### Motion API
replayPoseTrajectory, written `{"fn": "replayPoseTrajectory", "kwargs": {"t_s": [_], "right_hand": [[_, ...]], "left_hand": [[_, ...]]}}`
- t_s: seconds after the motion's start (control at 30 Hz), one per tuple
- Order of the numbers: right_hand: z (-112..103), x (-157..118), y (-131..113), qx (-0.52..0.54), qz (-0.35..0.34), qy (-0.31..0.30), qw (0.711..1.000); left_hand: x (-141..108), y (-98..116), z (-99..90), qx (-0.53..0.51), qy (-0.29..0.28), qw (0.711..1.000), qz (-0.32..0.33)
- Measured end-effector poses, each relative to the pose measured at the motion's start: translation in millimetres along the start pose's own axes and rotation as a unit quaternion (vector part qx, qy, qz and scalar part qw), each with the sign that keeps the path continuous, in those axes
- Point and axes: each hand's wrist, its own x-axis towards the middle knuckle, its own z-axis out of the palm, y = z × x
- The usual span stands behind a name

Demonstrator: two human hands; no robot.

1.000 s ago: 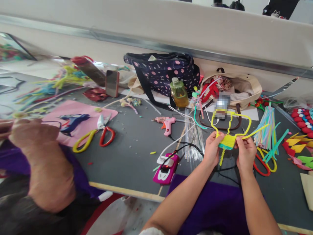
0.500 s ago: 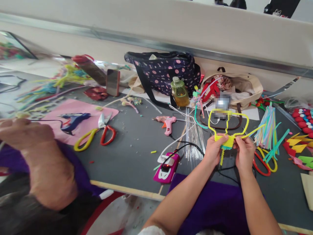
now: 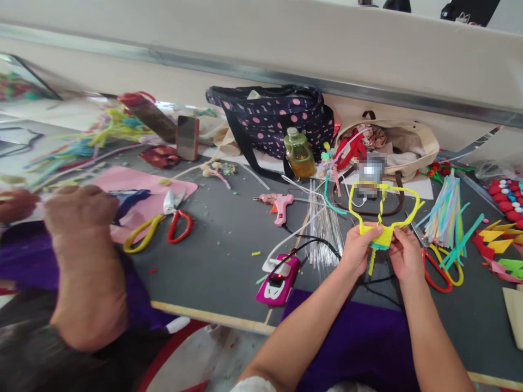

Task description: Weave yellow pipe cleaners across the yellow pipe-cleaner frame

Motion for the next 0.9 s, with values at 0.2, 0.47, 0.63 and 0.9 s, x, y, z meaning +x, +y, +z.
{"fn": "replayPoseTrajectory", "kwargs": {"t_s": [0.2, 0.47, 0.63, 0.9], "right_hand": [[-3.6, 1.5, -0.8, 0.001, 0.03, -0.015, 0.999], [6.1, -5.4, -1.7, -0.034, -0.054, 0.029, 0.998], [4.6, -4.7, 2.3, -0.098, -0.101, 0.039, 0.989], [3.8, -4.4, 4.8, -0.131, -0.122, 0.051, 0.983]], "left_hand": [[1.0, -1.1, -1.6, 0.008, -0.004, 1.0, -0.001], [-2.2, 0.8, 0.2, 0.05, 0.0, 0.997, 0.059], [-3.2, -0.9, 0.9, 0.075, 0.017, 0.994, 0.083], [-6.3, 0.2, 5.2, 0.082, 0.013, 0.992, 0.091]]}}
